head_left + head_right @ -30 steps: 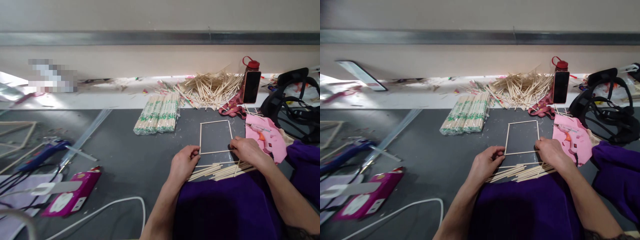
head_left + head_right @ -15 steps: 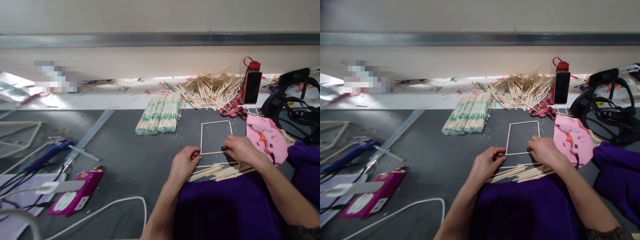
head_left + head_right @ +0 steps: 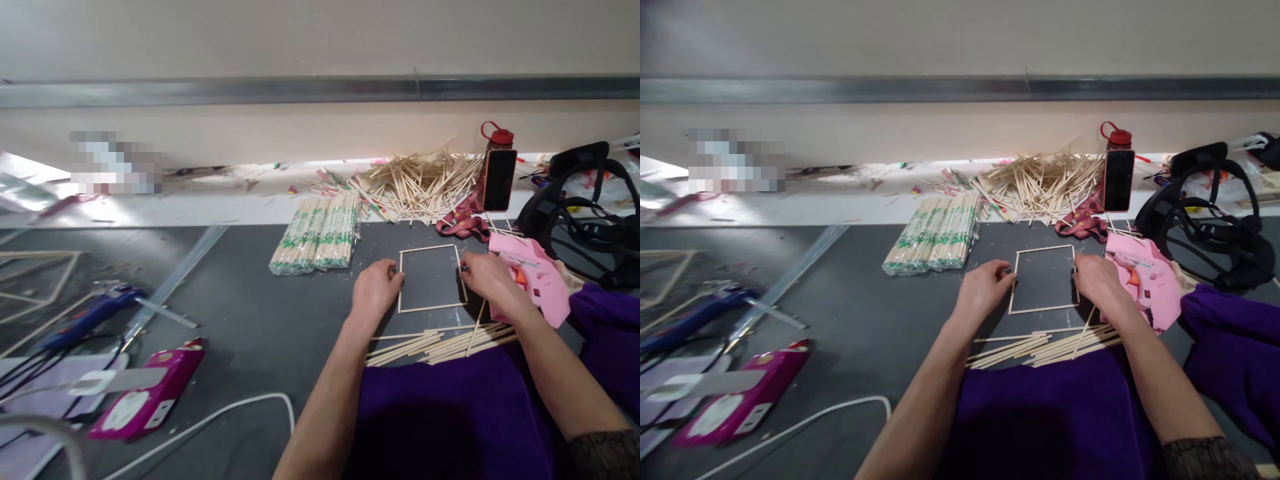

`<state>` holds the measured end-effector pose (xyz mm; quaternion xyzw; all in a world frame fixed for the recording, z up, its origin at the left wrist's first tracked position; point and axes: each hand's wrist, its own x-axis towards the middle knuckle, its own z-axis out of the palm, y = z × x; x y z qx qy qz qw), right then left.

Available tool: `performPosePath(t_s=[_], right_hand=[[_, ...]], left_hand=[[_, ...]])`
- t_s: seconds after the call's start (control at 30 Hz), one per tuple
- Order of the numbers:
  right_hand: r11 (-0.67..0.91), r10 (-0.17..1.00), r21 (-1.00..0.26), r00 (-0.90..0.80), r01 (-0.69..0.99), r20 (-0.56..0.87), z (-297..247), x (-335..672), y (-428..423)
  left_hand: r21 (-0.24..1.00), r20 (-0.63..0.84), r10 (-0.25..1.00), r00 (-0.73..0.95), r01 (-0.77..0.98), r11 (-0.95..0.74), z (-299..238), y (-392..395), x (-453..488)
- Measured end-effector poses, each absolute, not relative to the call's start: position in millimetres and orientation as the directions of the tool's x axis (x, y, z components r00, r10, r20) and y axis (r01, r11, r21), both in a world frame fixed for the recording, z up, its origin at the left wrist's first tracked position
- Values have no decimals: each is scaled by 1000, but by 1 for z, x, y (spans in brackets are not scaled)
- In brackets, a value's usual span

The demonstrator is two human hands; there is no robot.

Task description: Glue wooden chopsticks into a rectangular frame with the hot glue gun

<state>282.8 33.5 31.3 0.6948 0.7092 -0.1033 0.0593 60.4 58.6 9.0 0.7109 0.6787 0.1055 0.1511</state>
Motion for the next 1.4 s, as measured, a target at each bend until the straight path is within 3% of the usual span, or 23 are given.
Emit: performPosePath(t_s=[0.2, 0.8, 1.4], right_hand=[[-3, 977, -91, -17, 996, -213, 33, 290, 61], [0, 980, -99, -20, 995, -197, 16, 288, 72], [7, 982, -90, -24, 996, -186, 8, 290, 74]], left_hand=[[328, -19, 997, 74, 942, -64, -1, 86, 65], [603, -29, 999, 23, 798, -1, -11, 92, 67], [574, -19, 999, 35, 819, -18, -12, 94, 73]])
